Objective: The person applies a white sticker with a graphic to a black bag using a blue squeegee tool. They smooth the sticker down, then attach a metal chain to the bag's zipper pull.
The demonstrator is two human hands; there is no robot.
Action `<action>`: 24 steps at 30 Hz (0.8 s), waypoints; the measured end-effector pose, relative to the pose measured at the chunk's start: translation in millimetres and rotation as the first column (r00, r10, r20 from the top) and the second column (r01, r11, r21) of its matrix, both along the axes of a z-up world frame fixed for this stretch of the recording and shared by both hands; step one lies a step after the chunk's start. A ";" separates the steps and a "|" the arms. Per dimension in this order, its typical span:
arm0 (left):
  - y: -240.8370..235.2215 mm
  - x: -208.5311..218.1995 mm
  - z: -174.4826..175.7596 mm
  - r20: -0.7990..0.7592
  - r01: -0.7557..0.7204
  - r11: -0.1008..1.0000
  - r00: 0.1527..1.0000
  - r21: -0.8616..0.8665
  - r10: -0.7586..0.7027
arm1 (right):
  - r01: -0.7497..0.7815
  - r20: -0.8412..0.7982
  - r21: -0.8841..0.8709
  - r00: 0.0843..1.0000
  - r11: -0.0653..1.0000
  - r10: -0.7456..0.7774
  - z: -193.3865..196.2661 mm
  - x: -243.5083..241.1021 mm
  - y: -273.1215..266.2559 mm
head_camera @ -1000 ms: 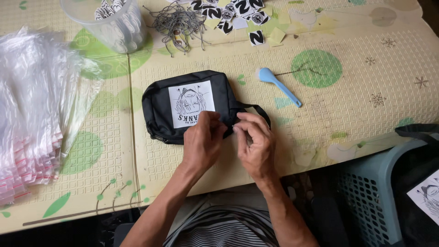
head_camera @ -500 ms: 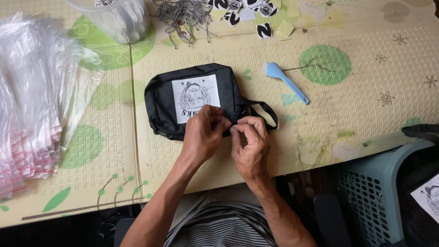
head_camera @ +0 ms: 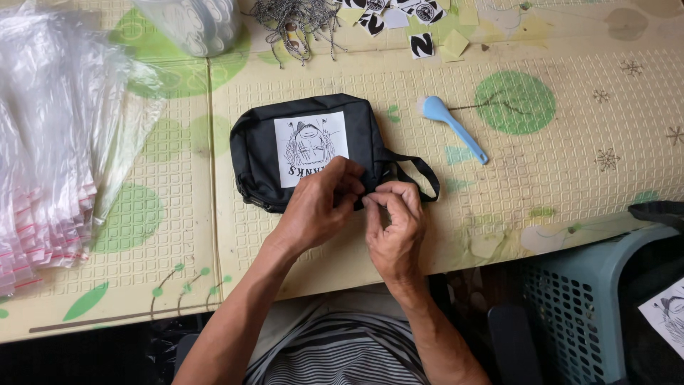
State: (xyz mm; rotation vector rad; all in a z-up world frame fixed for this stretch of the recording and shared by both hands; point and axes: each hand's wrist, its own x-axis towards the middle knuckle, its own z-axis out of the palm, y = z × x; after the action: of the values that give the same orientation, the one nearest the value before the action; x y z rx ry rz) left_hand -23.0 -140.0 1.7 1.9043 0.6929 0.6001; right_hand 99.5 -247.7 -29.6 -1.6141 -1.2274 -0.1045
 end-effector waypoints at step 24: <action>4.6 0.3 -14.4 0.023 0.052 0.985 0.998 0.165 -0.056 | 0.006 0.141 -0.053 0.990 0.999 0.001 4.0 2.0 -6.5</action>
State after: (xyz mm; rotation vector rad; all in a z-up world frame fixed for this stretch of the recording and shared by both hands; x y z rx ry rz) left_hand -22.7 -135.4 -12.7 2.0570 0.5874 0.6650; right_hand 101.5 -254.2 -25.6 -1.6781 -1.3462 -0.1915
